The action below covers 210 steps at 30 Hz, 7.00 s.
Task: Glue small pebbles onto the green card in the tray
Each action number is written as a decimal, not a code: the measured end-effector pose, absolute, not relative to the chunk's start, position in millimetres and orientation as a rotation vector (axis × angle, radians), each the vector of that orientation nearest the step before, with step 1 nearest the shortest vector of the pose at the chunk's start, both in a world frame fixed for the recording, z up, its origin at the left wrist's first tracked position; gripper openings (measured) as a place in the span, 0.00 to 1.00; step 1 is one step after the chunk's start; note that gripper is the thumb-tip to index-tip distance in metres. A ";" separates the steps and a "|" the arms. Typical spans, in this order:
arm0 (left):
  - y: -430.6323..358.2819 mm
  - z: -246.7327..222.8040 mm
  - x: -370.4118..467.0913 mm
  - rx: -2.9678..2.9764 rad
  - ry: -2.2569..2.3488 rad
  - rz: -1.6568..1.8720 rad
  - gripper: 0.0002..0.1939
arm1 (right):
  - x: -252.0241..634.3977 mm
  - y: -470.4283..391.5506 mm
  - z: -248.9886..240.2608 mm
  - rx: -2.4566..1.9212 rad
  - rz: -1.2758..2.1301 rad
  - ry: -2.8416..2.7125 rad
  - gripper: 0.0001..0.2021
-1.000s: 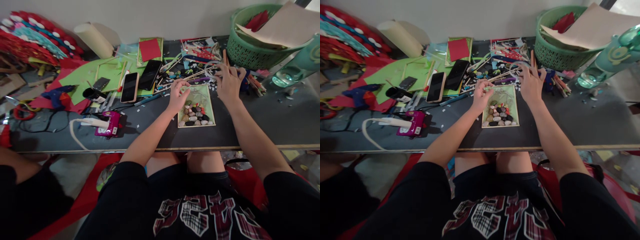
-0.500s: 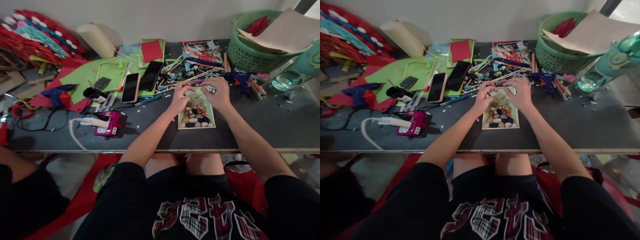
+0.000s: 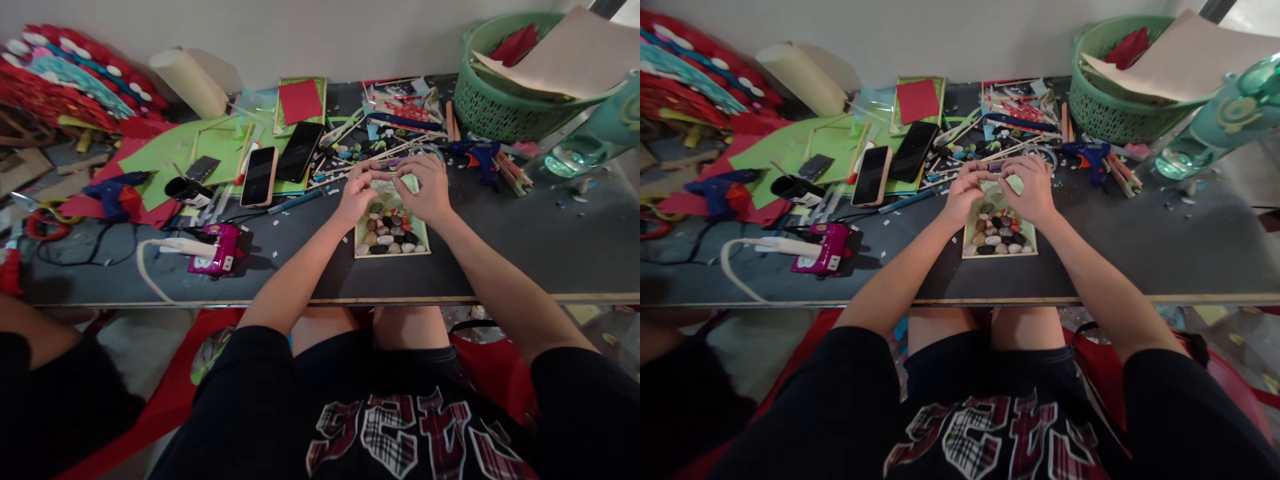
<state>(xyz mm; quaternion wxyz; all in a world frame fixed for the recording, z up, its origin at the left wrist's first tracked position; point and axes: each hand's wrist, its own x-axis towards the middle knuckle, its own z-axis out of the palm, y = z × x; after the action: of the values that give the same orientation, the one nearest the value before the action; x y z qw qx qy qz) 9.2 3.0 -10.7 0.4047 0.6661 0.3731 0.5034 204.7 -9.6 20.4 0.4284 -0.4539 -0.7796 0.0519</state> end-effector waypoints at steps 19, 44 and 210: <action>-29.5 31.0 27.0 0.732 0.754 1.227 0.33 | 211.2 -9.2 23.8 -0.906 0.055 -1.843 0.16; -31.1 24.8 22.9 1.190 0.669 1.040 0.46 | 201.6 -22.8 31.5 -1.082 0.135 -1.969 0.23; -12.1 38.9 -0.5 2.178 1.201 0.598 0.03 | 213.8 7.0 10.2 -1.426 0.045 -1.931 0.12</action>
<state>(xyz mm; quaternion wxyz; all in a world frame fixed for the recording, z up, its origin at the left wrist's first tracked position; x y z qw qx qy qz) -0.5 -12.1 38.9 0.2875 0.8155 0.4497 0.2240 213.8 7.0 10.2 0.3619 -0.5536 -0.7498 0.0173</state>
